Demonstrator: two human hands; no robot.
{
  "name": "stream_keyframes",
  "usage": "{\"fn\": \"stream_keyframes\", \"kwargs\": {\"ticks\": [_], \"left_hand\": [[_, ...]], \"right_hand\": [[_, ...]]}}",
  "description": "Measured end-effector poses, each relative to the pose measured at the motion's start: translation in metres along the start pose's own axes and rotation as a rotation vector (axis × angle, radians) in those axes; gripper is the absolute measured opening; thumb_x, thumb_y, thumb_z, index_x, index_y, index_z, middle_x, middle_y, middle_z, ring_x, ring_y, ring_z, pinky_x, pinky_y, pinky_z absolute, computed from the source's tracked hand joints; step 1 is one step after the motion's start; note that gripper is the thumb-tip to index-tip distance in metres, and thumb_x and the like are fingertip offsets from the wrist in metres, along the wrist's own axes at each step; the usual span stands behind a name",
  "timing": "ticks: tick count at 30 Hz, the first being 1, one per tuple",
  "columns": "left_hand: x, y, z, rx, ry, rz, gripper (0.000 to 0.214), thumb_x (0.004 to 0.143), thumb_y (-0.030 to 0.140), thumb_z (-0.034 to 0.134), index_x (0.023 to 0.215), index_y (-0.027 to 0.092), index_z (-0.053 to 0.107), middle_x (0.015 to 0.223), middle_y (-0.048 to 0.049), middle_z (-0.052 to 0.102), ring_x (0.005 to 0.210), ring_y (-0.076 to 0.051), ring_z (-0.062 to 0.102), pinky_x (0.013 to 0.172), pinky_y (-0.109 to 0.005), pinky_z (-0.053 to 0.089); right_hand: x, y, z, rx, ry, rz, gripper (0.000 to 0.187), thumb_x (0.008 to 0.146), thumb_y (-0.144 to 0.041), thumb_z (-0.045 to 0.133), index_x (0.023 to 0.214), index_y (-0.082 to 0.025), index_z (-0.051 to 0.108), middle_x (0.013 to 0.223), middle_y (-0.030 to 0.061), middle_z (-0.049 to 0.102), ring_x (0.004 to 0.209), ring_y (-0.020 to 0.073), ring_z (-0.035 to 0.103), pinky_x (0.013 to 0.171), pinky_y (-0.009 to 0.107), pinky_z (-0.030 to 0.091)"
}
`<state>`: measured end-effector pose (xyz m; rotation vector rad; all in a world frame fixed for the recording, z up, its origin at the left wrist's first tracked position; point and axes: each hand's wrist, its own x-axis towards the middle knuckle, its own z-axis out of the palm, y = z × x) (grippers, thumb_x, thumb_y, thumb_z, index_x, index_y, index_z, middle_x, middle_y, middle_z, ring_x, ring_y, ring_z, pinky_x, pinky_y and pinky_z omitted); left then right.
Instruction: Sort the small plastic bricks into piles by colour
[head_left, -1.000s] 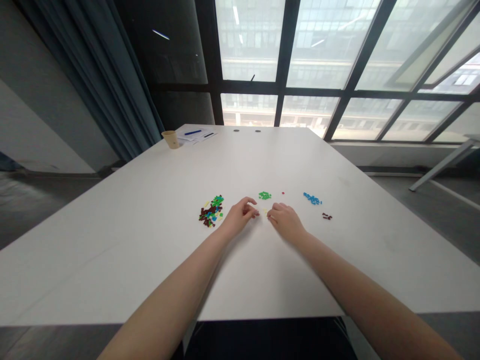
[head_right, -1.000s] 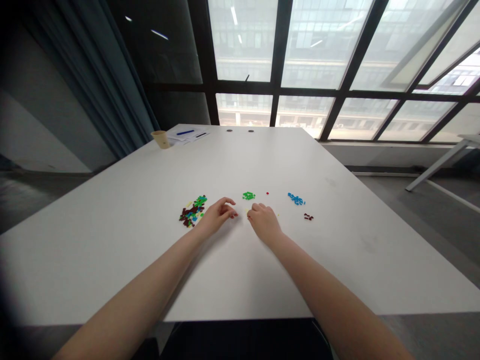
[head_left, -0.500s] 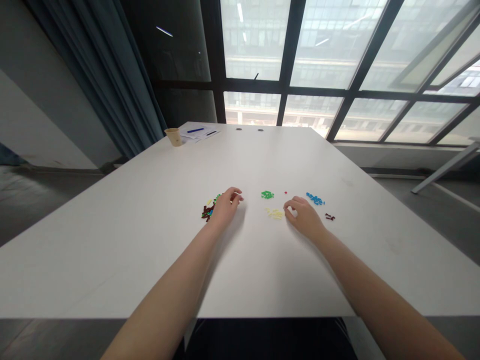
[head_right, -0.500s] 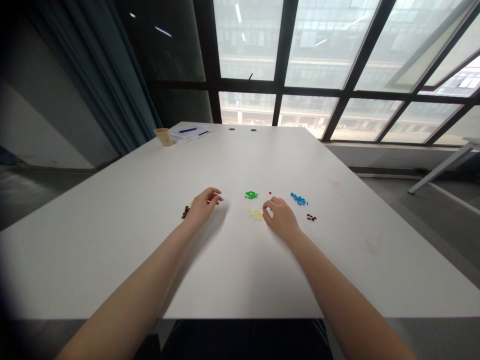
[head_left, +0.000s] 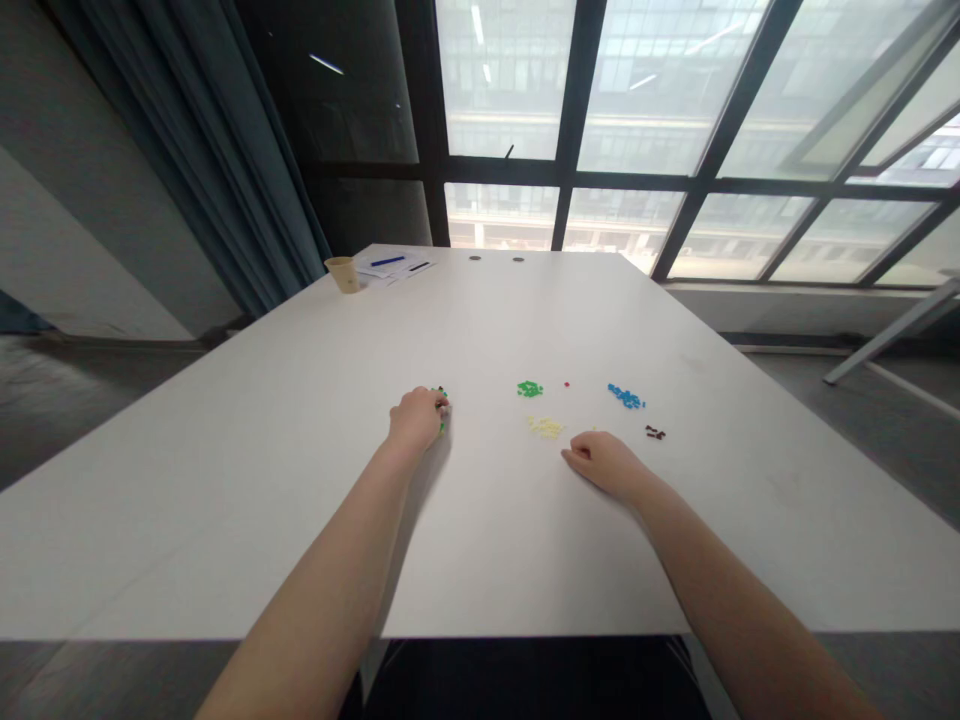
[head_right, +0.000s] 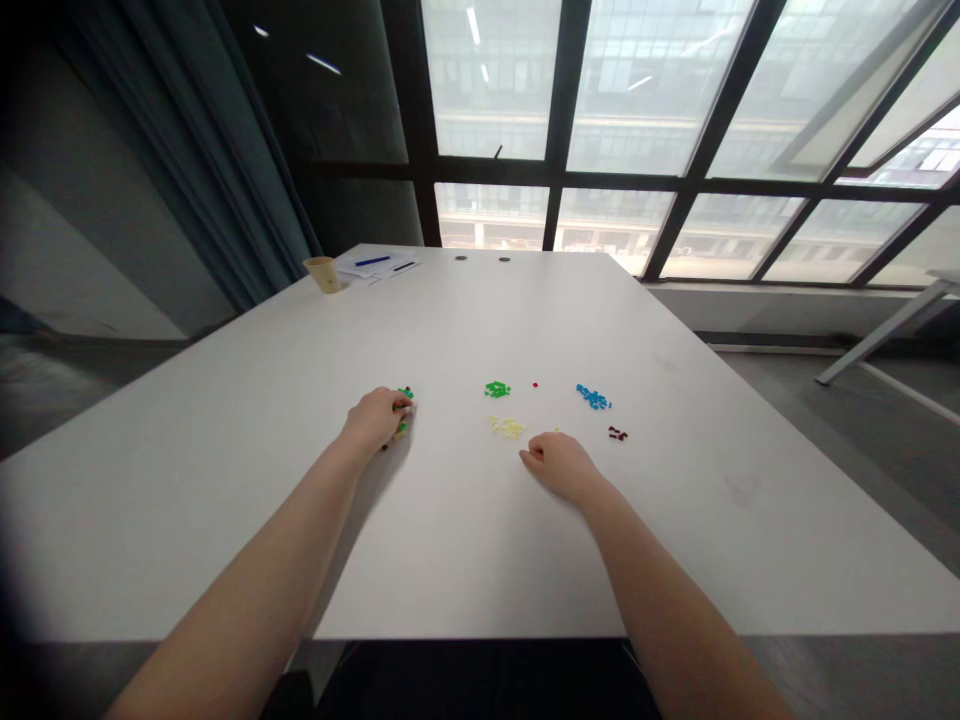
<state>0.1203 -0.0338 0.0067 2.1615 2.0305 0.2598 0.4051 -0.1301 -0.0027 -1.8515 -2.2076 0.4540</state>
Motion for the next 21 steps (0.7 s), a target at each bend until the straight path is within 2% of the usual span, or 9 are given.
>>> {"fn": "stream_keyframes", "kwargs": {"ticks": [9, 17, 21], "left_hand": [[0.002, 0.006, 0.003, 0.059, -0.015, 0.018, 0.024, 0.075, 0.026, 0.046, 0.085, 0.024, 0.067, 0.102, -0.0079, 0.062, 0.095, -0.026, 0.056, 0.072, -0.034, 0.045], [-0.008, 0.013, -0.003, 0.139, -0.012, 0.045, 0.025, 0.074, 0.023, 0.040, 0.085, 0.019, 0.063, 0.101, -0.0119, 0.060, 0.093, -0.028, 0.055, 0.067, -0.036, 0.045], [-0.007, 0.012, -0.003, 0.081, 0.018, 0.065, 0.022, 0.071, 0.021, 0.042, 0.080, 0.017, 0.061, 0.093, -0.0120, 0.062, 0.088, -0.027, 0.056, 0.065, -0.033, 0.043]], "right_hand": [[-0.001, 0.005, -0.005, 0.077, -0.031, -0.027, 0.033, 0.076, -0.035, 0.040, 0.052, -0.018, 0.025, 0.050, -0.0038, 0.028, 0.050, 0.0089, 0.027, 0.050, 0.024, 0.018], [-0.001, 0.004, -0.008, 0.106, -0.048, -0.028, 0.033, 0.076, -0.035, 0.040, 0.053, -0.018, 0.025, 0.051, -0.0038, 0.029, 0.051, 0.0088, 0.028, 0.050, 0.024, 0.018], [-0.002, 0.004, -0.009, 0.107, -0.053, -0.025, 0.033, 0.077, -0.035, 0.040, 0.053, -0.018, 0.025, 0.051, -0.0039, 0.028, 0.051, 0.0087, 0.027, 0.050, 0.024, 0.018]]}}
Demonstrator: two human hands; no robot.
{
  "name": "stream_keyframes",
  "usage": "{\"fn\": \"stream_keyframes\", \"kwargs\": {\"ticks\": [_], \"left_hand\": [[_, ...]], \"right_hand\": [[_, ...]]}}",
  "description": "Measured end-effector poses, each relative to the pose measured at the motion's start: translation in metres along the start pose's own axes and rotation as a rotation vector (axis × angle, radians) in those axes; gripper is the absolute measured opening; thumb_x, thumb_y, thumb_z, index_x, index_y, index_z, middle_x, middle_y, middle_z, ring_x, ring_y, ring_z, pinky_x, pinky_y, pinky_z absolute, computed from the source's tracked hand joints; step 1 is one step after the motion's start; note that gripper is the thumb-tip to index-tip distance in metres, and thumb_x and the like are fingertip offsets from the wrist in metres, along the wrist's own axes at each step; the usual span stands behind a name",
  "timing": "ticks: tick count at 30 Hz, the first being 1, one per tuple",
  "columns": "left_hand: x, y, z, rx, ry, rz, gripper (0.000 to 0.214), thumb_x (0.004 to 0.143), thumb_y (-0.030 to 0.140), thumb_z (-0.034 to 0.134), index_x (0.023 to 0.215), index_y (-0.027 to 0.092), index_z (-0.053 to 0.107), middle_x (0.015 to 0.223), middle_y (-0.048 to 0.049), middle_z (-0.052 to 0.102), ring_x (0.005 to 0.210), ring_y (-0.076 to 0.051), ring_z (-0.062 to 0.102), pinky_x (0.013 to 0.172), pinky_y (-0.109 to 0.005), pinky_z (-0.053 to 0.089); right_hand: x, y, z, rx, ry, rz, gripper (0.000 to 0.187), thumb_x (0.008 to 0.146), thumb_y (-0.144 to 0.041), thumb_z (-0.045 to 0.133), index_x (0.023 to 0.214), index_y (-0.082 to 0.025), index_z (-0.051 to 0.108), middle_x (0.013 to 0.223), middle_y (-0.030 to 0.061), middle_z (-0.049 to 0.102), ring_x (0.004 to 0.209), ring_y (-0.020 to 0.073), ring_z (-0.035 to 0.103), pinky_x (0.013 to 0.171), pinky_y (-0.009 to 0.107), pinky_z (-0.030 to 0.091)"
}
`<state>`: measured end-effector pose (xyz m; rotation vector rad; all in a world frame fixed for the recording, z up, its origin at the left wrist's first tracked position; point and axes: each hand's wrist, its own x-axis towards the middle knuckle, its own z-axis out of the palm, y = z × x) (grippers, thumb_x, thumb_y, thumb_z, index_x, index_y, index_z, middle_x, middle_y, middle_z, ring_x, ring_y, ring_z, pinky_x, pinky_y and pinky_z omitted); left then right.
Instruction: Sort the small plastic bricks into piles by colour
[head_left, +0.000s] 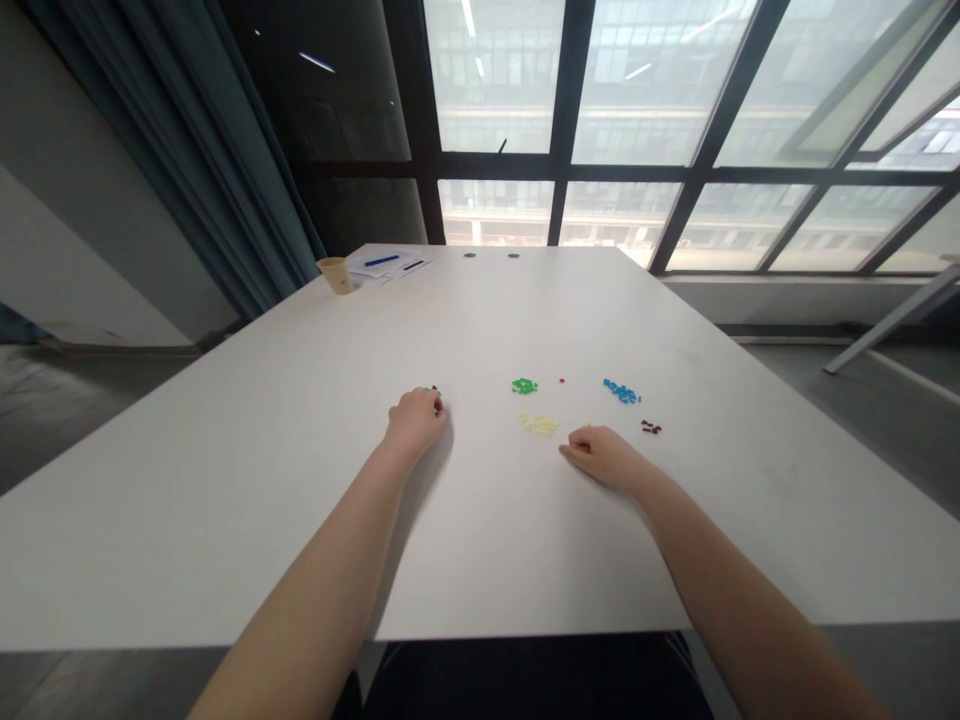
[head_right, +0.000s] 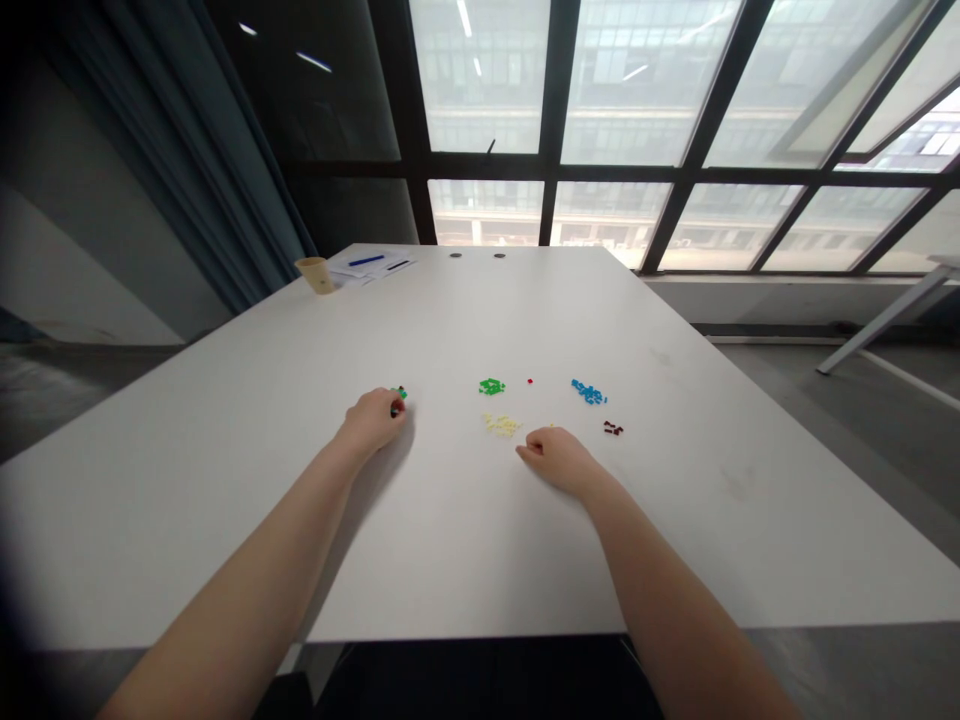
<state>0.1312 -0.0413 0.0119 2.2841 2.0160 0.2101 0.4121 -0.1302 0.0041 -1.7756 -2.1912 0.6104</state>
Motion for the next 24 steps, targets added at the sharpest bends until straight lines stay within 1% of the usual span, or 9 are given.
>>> {"fn": "stream_keyframes", "kwargs": {"ticks": [4, 7, 9, 11, 13, 15, 19, 22, 24], "left_hand": [[0.000, 0.001, -0.001, -0.224, 0.025, 0.040, 0.016, 0.069, 0.021, 0.046, 0.076, 0.017, 0.060, 0.076, -0.0070, 0.063, 0.071, -0.019, 0.057, 0.062, -0.028, 0.041], [-0.004, 0.007, -0.005, -0.508, -0.014, 0.111, 0.015, 0.069, 0.027, 0.051, 0.077, 0.018, 0.060, 0.074, -0.0035, 0.063, 0.066, -0.016, 0.055, 0.062, -0.027, 0.041], [-0.006, 0.014, -0.007, -0.758, -0.099, 0.176, 0.019, 0.069, 0.032, 0.056, 0.080, 0.018, 0.062, 0.078, -0.0039, 0.065, 0.070, -0.015, 0.056, 0.065, -0.027, 0.042], [-0.009, 0.021, -0.007, -1.024, -0.216, 0.206, 0.024, 0.066, 0.035, 0.062, 0.081, 0.017, 0.063, 0.084, -0.0057, 0.066, 0.075, -0.016, 0.058, 0.070, -0.028, 0.043], [-0.013, 0.029, -0.006, -1.249, -0.317, 0.201, 0.026, 0.063, 0.034, 0.067, 0.081, 0.016, 0.064, 0.088, -0.0070, 0.066, 0.079, -0.015, 0.058, 0.075, -0.029, 0.043], [-0.017, 0.037, -0.004, -1.406, -0.396, 0.169, 0.026, 0.061, 0.032, 0.070, 0.080, 0.016, 0.064, 0.087, -0.0068, 0.066, 0.078, -0.014, 0.058, 0.076, -0.028, 0.042], [-0.029, 0.054, -0.003, -1.602, -0.560, 0.070, 0.027, 0.057, 0.030, 0.075, 0.076, 0.015, 0.063, 0.080, -0.0042, 0.066, 0.072, -0.010, 0.057, 0.074, -0.026, 0.042], [-0.037, 0.063, -0.003, -1.666, -0.656, 0.060, 0.026, 0.056, 0.028, 0.076, 0.073, 0.015, 0.062, 0.075, -0.0022, 0.065, 0.069, -0.008, 0.057, 0.072, -0.023, 0.041], [-0.039, 0.067, -0.003, -1.662, -0.691, 0.066, 0.025, 0.055, 0.026, 0.076, 0.072, 0.014, 0.062, 0.072, -0.0014, 0.064, 0.069, -0.008, 0.056, 0.070, -0.022, 0.040]], "right_hand": [[0.000, 0.000, -0.001, -0.004, -0.005, -0.002, 0.033, 0.077, -0.035, 0.039, 0.053, -0.018, 0.024, 0.052, -0.0038, 0.028, 0.051, 0.0087, 0.027, 0.050, 0.024, 0.018], [-0.001, -0.001, -0.001, -0.007, -0.005, -0.007, 0.033, 0.077, -0.035, 0.040, 0.054, -0.018, 0.024, 0.051, -0.0039, 0.028, 0.051, 0.0087, 0.027, 0.050, 0.024, 0.018], [-0.001, -0.001, -0.001, -0.010, -0.001, -0.012, 0.033, 0.076, -0.035, 0.040, 0.053, -0.018, 0.024, 0.051, -0.0039, 0.027, 0.051, 0.0088, 0.027, 0.050, 0.024, 0.018], [-0.001, 0.000, -0.001, -0.009, -0.001, -0.014, 0.033, 0.076, -0.035, 0.041, 0.053, -0.018, 0.024, 0.051, -0.0039, 0.028, 0.051, 0.0088, 0.027, 0.050, 0.024, 0.018], [-0.001, 0.000, -0.001, -0.005, -0.006, -0.009, 0.033, 0.076, -0.035, 0.041, 0.053, -0.018, 0.025, 0.051, -0.0039, 0.028, 0.051, 0.0088, 0.028, 0.050, 0.024, 0.018], [0.000, 0.000, -0.001, -0.001, -0.008, -0.006, 0.033, 0.076, -0.035, 0.041, 0.053, -0.018, 0.025, 0.051, -0.0038, 0.029, 0.051, 0.0088, 0.028, 0.050, 0.024, 0.018], [0.001, 0.000, -0.001, -0.001, -0.006, 0.003, 0.033, 0.076, -0.035, 0.041, 0.052, -0.018, 0.027, 0.050, -0.0039, 0.031, 0.051, 0.0090, 0.029, 0.050, 0.024, 0.019], [0.001, 0.000, 0.000, -0.002, -0.002, 0.008, 0.033, 0.076, -0.035, 0.042, 0.051, -0.018, 0.028, 0.050, -0.0039, 0.032, 0.051, 0.0090, 0.030, 0.050, 0.024, 0.019], [0.001, 0.001, 0.001, -0.003, 0.006, 0.007, 0.033, 0.077, -0.035, 0.042, 0.051, -0.018, 0.030, 0.050, -0.0039, 0.033, 0.051, 0.0091, 0.031, 0.050, 0.024, 0.020]]}}
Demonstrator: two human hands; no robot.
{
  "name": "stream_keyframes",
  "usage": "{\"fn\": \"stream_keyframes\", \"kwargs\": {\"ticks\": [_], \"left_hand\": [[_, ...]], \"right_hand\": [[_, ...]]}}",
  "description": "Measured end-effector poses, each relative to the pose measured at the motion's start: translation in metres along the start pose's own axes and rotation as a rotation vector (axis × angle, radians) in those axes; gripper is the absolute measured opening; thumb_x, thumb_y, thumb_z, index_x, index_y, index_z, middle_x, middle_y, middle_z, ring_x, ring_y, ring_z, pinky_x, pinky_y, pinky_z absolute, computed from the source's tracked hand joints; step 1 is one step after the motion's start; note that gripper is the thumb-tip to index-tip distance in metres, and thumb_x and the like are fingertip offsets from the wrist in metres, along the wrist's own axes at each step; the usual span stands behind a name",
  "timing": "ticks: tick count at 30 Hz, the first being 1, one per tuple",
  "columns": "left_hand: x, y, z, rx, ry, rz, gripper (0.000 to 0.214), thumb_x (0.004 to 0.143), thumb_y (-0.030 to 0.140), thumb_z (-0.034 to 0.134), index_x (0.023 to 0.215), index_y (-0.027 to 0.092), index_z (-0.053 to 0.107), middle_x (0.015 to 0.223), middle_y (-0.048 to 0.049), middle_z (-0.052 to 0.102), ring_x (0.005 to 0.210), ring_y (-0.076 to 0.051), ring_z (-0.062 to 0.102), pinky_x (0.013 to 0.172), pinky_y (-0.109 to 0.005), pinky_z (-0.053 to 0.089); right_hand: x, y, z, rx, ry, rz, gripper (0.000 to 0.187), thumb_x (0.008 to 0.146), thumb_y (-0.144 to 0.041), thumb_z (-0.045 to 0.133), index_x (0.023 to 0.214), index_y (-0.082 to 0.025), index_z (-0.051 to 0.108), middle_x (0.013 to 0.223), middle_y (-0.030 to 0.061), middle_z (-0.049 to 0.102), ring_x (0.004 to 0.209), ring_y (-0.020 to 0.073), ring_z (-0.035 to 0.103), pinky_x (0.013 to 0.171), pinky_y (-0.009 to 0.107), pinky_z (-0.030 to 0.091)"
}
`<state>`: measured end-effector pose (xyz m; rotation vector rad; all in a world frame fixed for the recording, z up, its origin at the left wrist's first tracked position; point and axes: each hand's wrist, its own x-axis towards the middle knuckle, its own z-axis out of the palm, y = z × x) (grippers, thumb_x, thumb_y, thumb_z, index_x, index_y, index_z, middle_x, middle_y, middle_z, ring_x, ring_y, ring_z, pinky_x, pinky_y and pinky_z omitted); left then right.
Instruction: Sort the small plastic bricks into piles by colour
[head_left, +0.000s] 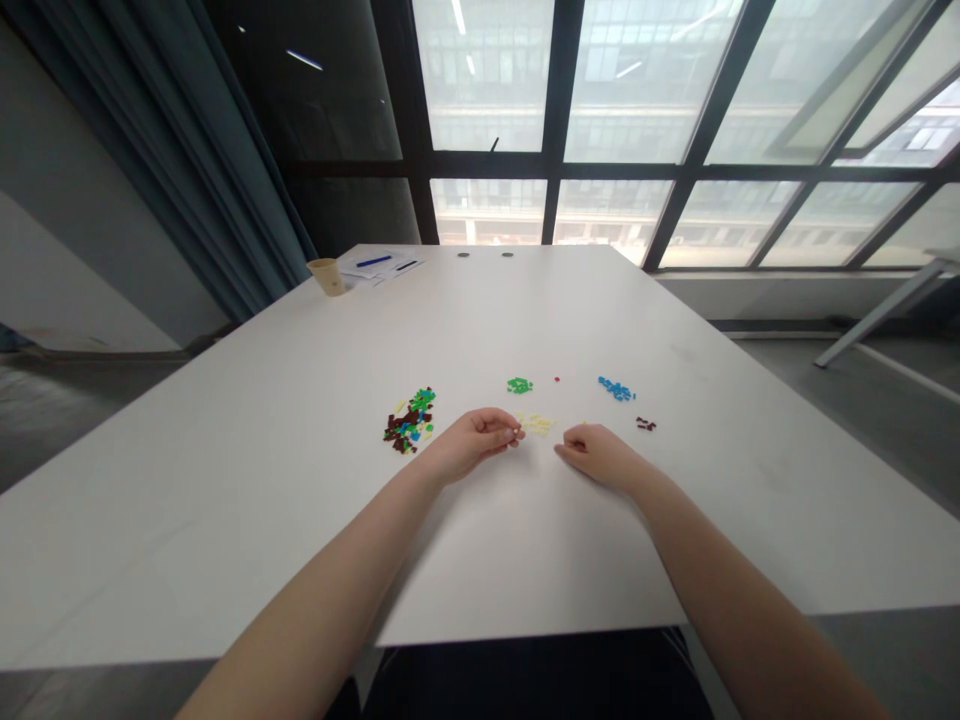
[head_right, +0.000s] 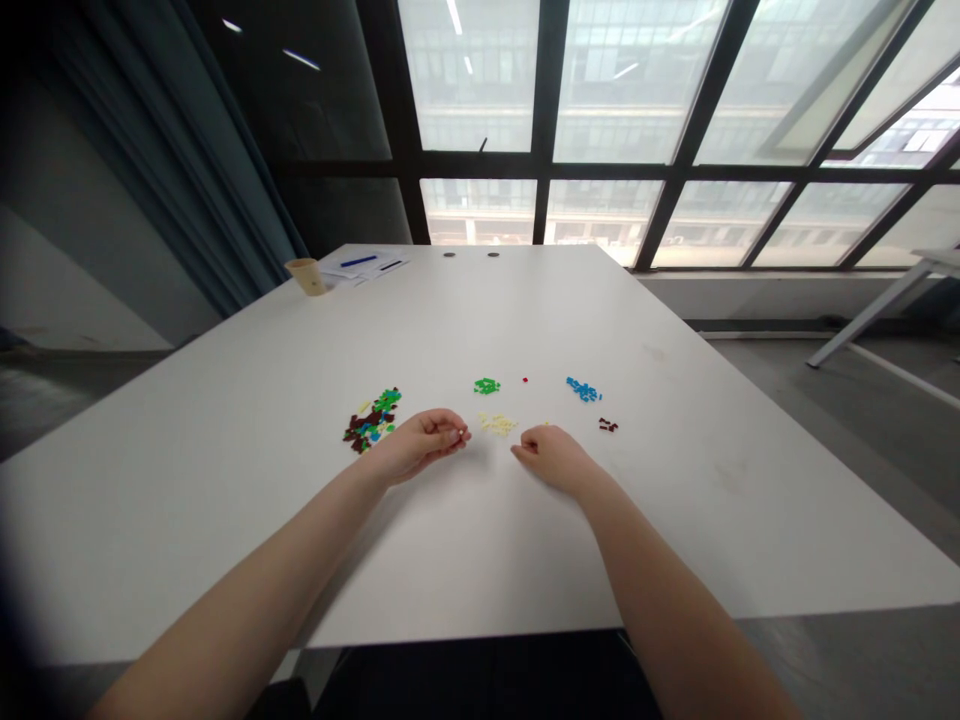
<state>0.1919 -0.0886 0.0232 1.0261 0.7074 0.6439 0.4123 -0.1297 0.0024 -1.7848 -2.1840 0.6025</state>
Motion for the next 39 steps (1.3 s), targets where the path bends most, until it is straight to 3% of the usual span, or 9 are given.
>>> {"fn": "stream_keyframes", "kwargs": {"ticks": [5, 11, 13, 20, 28, 32, 35, 39], "left_hand": [[0.001, -0.002, 0.002, 0.003, -0.018, -0.023, 0.025, 0.054, 0.022, 0.077, 0.071, 0.014, 0.061, 0.072, -0.0012, 0.064, 0.067, -0.008, 0.056, 0.069, -0.022, 0.039], [0.000, 0.000, 0.006, -0.036, -0.039, -0.020, 0.033, 0.055, 0.021, 0.077, 0.083, 0.016, 0.060, 0.069, -0.0001, 0.066, 0.066, -0.007, 0.057, 0.070, -0.021, 0.040], [0.000, 0.000, 0.007, -0.028, -0.043, -0.014, 0.035, 0.054, 0.021, 0.077, 0.084, 0.016, 0.059, 0.068, 0.0001, 0.066, 0.066, -0.008, 0.058, 0.071, -0.022, 0.040], [0.004, -0.007, 0.002, 0.061, -0.103, 0.048, 0.030, 0.057, 0.024, 0.076, 0.079, 0.014, 0.057, 0.069, -0.0019, 0.068, 0.064, -0.010, 0.059, 0.071, -0.024, 0.040], [0.007, -0.010, -0.001, 0.136, -0.048, 0.058, 0.033, 0.055, 0.025, 0.076, 0.080, 0.015, 0.057, 0.072, -0.0032, 0.070, 0.069, -0.013, 0.062, 0.072, -0.026, 0.042], [0.008, -0.009, -0.005, 0.195, 0.093, 0.075, 0.037, 0.055, 0.028, 0.076, 0.083, 0.015, 0.056, 0.076, -0.0057, 0.070, 0.078, -0.018, 0.063, 0.078, -0.031, 0.043], [0.009, -0.008, -0.012, 0.250, 0.185, 0.112, 0.040, 0.056, 0.033, 0.074, 0.087, 0.016, 0.056, 0.079, -0.0071, 0.070, 0.080, -0.018, 0.063, 0.077, -0.032, 0.043], [0.008, -0.002, -0.017, 0.264, 0.238, 0.132, 0.043, 0.057, 0.037, 0.073, 0.089, 0.016, 0.055, 0.081, -0.0077, 0.070, 0.079, -0.018, 0.063, 0.075, -0.031, 0.043]], "right_hand": [[0.001, -0.001, -0.001, 0.039, 0.069, -0.051, 0.030, 0.078, -0.033, 0.044, 0.053, -0.017, 0.042, 0.053, -0.0027, 0.041, 0.053, 0.0097, 0.035, 0.052, 0.024, 0.025], [-0.004, -0.019, -0.009, 0.220, 0.458, -0.289, 0.014, 0.079, -0.026, 0.050, 0.076, -0.017, 0.061, 0.066, 0.0013, 0.051, 0.064, 0.0124, 0.046, 0.064, 0.026, 0.037], [-0.008, -0.029, -0.008, 0.273, 0.531, -0.376, 0.012, 0.076, -0.025, 0.054, 0.082, -0.018, 0.063, 0.069, 0.0019, 0.053, 0.068, 0.0134, 0.048, 0.067, 0.027, 0.039], [-0.009, -0.050, 0.006, 0.327, 0.537, -0.501, 0.013, 0.076, -0.020, 0.056, 0.084, -0.021, 0.065, 0.073, 0.0021, 0.055, 0.073, 0.0135, 0.051, 0.071, 0.029, 0.041], [-0.003, -0.047, 0.011, 0.304, 0.569, -0.426, 0.013, 0.077, -0.020, 0.054, 0.080, -0.021, 0.066, 0.069, 0.0016, 0.054, 0.072, 0.0140, 0.051, 0.070, 0.028, 0.041], [0.004, -0.031, 0.011, 0.279, 0.628, -0.233, 0.014, 0.078, -0.024, 0.055, 0.081, -0.020, 0.068, 0.068, 0.0020, 0.053, 0.069, 0.0146, 0.051, 0.067, 0.028, 0.040], [0.012, -0.020, 0.019, 0.206, 0.578, -0.095, 0.016, 0.077, -0.027, 0.056, 0.082, -0.021, 0.070, 0.065, 0.0014, 0.051, 0.065, 0.0139, 0.049, 0.064, 0.026, 0.037], [0.020, -0.019, 0.032, 0.068, 0.460, -0.025, 0.015, 0.078, -0.030, 0.057, 0.081, -0.025, 0.071, 0.067, 0.0014, 0.054, 0.069, 0.0135, 0.049, 0.066, 0.026, 0.032]]}}
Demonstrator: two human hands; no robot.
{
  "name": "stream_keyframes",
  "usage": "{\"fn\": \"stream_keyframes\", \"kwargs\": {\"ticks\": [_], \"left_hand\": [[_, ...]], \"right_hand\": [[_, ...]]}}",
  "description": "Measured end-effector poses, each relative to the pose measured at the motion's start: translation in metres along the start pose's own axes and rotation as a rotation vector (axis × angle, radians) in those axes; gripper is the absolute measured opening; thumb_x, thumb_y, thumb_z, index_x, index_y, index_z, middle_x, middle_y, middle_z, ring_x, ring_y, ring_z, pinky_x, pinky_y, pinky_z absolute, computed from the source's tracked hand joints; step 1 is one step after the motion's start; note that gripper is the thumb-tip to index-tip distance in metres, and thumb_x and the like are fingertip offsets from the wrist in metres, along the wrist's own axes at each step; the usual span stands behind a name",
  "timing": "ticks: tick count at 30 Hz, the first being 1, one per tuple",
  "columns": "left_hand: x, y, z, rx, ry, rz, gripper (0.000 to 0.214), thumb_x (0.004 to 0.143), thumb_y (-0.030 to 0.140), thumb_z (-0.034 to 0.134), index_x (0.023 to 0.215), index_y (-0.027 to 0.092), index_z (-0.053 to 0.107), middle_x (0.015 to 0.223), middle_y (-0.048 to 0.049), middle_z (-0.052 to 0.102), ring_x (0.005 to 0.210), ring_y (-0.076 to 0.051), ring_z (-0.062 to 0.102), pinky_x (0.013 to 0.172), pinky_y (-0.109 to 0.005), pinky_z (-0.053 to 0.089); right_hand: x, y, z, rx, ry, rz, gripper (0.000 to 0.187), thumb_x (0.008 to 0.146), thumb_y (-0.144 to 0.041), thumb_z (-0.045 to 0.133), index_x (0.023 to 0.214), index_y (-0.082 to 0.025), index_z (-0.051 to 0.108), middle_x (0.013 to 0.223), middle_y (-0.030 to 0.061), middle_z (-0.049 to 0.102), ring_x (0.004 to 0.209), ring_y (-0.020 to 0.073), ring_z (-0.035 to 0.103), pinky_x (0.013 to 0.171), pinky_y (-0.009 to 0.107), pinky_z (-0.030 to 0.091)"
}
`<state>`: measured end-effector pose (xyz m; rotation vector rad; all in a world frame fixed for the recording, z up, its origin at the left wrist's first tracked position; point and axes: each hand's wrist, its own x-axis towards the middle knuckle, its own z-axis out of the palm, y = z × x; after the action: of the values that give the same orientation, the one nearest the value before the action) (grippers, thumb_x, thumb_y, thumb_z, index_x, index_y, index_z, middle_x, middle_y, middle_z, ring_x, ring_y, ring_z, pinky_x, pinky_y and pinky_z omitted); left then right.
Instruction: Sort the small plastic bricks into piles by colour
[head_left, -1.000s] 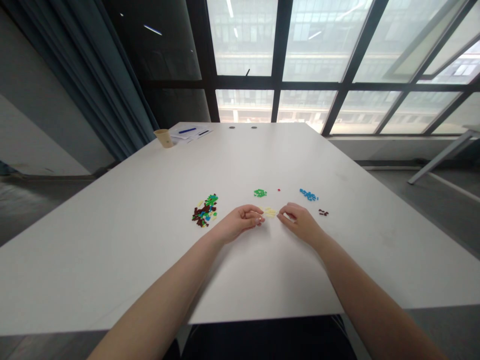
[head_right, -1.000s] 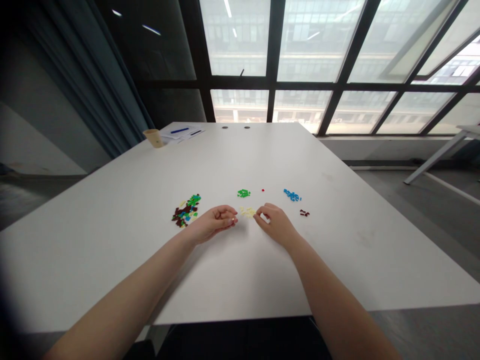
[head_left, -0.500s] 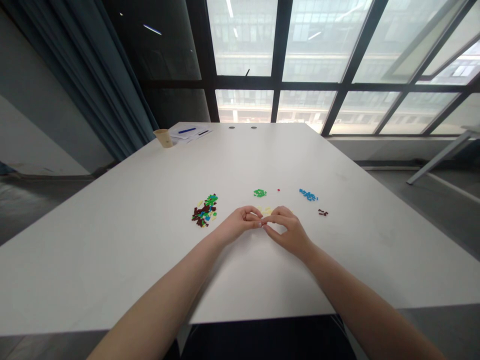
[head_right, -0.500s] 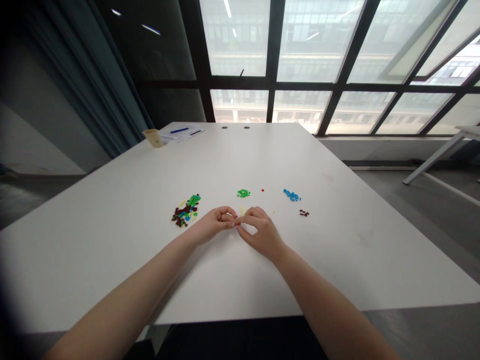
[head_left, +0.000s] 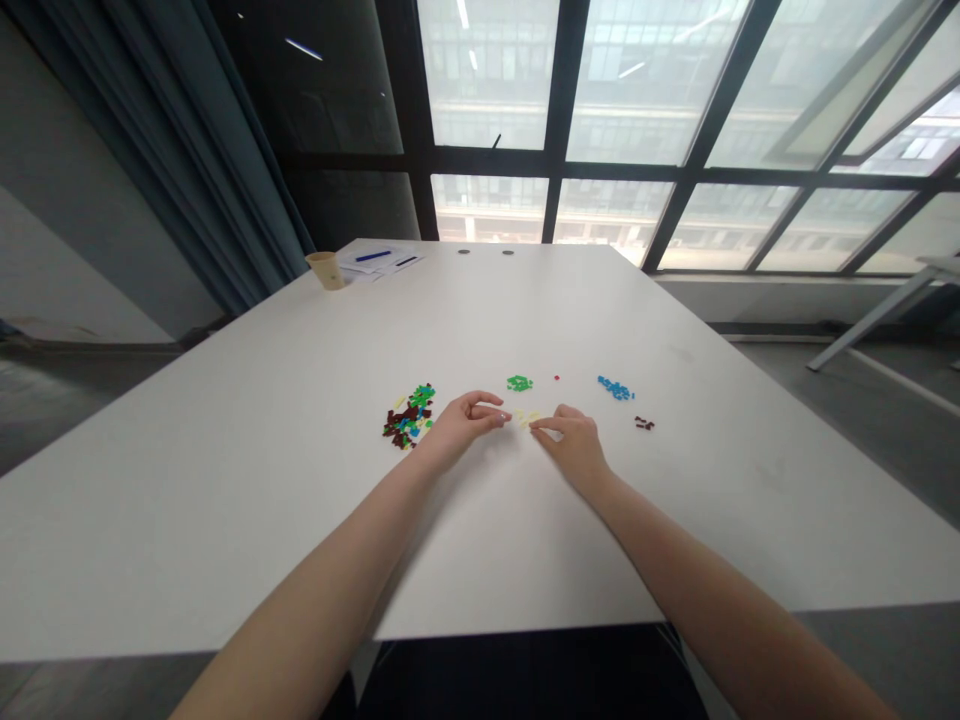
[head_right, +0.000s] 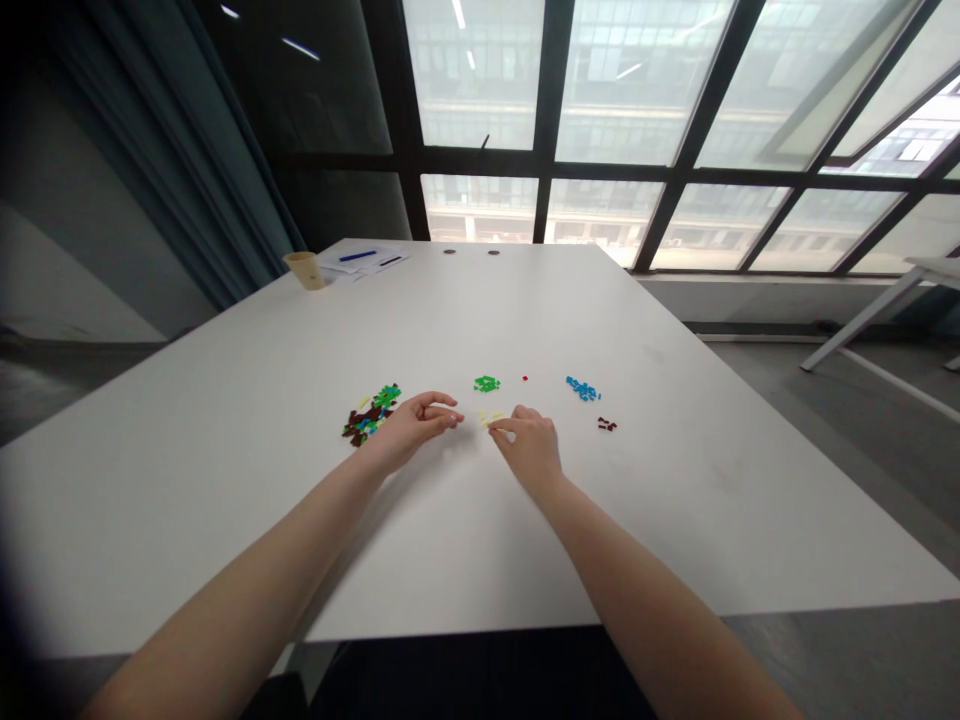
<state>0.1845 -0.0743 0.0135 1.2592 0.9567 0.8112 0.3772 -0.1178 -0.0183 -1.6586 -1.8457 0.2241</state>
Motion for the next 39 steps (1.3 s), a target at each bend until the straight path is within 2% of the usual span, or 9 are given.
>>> {"fn": "stream_keyframes", "kwargs": {"ticks": [9, 13, 17, 19, 22, 24, 26, 32, 39], "left_hand": [[-0.004, 0.007, 0.003, -0.022, 0.010, 0.001, 0.044, 0.055, 0.038, 0.073, 0.088, 0.016, 0.055, 0.080, -0.0076, 0.069, 0.076, -0.016, 0.062, 0.071, -0.029, 0.043], [0.001, 0.007, -0.009, 0.006, 0.056, 0.027, 0.041, 0.057, 0.037, 0.071, 0.089, 0.016, 0.056, 0.083, -0.0080, 0.068, 0.074, -0.015, 0.061, 0.069, -0.028, 0.043], [0.007, 0.014, -0.033, 0.060, 0.239, 0.074, 0.036, 0.060, 0.036, 0.066, 0.087, 0.015, 0.056, 0.086, -0.0073, 0.067, 0.070, -0.013, 0.059, 0.063, -0.024, 0.043], [0.008, 0.018, -0.047, 0.168, 0.360, 0.095, 0.032, 0.064, 0.036, 0.061, 0.087, 0.016, 0.056, 0.088, -0.0068, 0.066, 0.070, -0.014, 0.059, 0.061, -0.024, 0.043], [0.008, 0.019, -0.066, 0.531, 0.551, 0.152, 0.024, 0.070, 0.035, 0.052, 0.085, 0.017, 0.060, 0.087, -0.0060, 0.066, 0.071, -0.016, 0.058, 0.064, -0.027, 0.044], [0.008, 0.015, -0.075, 0.821, 0.594, 0.165, 0.020, 0.072, 0.031, 0.050, 0.081, 0.019, 0.063, 0.087, -0.0066, 0.066, 0.074, -0.018, 0.058, 0.070, -0.030, 0.044], [0.008, 0.009, -0.081, 1.044, 0.552, 0.131, 0.019, 0.072, 0.025, 0.049, 0.079, 0.020, 0.066, 0.088, -0.0082, 0.066, 0.079, -0.021, 0.059, 0.072, -0.031, 0.043], [0.011, -0.004, -0.079, 1.232, 0.406, -0.045, 0.021, 0.070, 0.025, 0.053, 0.085, 0.021, 0.068, 0.091, -0.0090, 0.066, 0.078, -0.022, 0.061, 0.065, -0.030, 0.044], [0.012, -0.001, -0.074, 1.298, 0.381, -0.119, 0.017, 0.068, 0.029, 0.059, 0.080, 0.021, 0.066, 0.090, -0.0071, 0.065, 0.082, -0.021, 0.060, 0.066, -0.027, 0.044]], "right_hand": [[0.001, -0.004, 0.009, -0.122, -0.050, 0.017, 0.018, 0.081, -0.033, 0.053, 0.083, -0.029, 0.071, 0.071, 0.0023, 0.057, 0.075, 0.0151, 0.049, 0.066, 0.027, 0.027], [0.005, 0.002, -0.003, 0.006, 0.063, 0.021, 0.024, 0.083, -0.032, 0.048, 0.089, -0.023, 0.069, 0.069, 0.0027, 0.055, 0.070, 0.0146, 0.048, 0.066, 0.027, 0.031], [0.010, 0.015, -0.022, 0.144, 0.200, 0.072, 0.027, 0.082, -0.034, 0.042, 0.078, -0.016, 0.061, 0.062, 0.0000, 0.047, 0.059, 0.0130, 0.042, 0.059, 0.024, 0.032], [0.011, 0.021, -0.031, 0.141, 0.133, 0.091, 0.029, 0.082, -0.035, 0.040, 0.062, -0.017, 0.051, 0.055, -0.0026, 0.038, 0.055, 0.0116, 0.037, 0.055, 0.024, 0.029], [0.007, 0.025, -0.039, 0.100, -0.163, 0.095, 0.037, 0.081, -0.040, 0.037, 0.051, -0.018, 0.034, 0.051, -0.0038, 0.028, 0.050, 0.0096, 0.030, 0.050, 0.024, 0.022], [0.003, 0.025, -0.042, 0.057, -0.349, 0.099, 0.038, 0.080, -0.042, 0.039, 0.051, -0.018, 0.031, 0.050, -0.0037, 0.029, 0.049, 0.0090, 0.028, 0.048, 0.025, 0.019], [0.000, 0.024, -0.043, 0.015, -0.436, 0.101, 0.036, 0.078, -0.041, 0.040, 0.051, -0.018, 0.031, 0.050, -0.0033, 0.031, 0.049, 0.0089, 0.028, 0.048, 0.025, 0.018], [-0.001, 0.024, -0.045, -0.012, -0.449, 0.066, 0.035, 0.078, -0.040, 0.039, 0.052, -0.018, 0.031, 0.051, -0.0027, 0.033, 0.050, 0.0089, 0.027, 0.048, 0.025, 0.018], [0.000, 0.027, -0.044, -0.023, -0.480, 0.055, 0.035, 0.078, -0.042, 0.037, 0.054, -0.018, 0.028, 0.052, -0.0033, 0.030, 0.050, 0.0084, 0.026, 0.049, 0.024, 0.018]]}}
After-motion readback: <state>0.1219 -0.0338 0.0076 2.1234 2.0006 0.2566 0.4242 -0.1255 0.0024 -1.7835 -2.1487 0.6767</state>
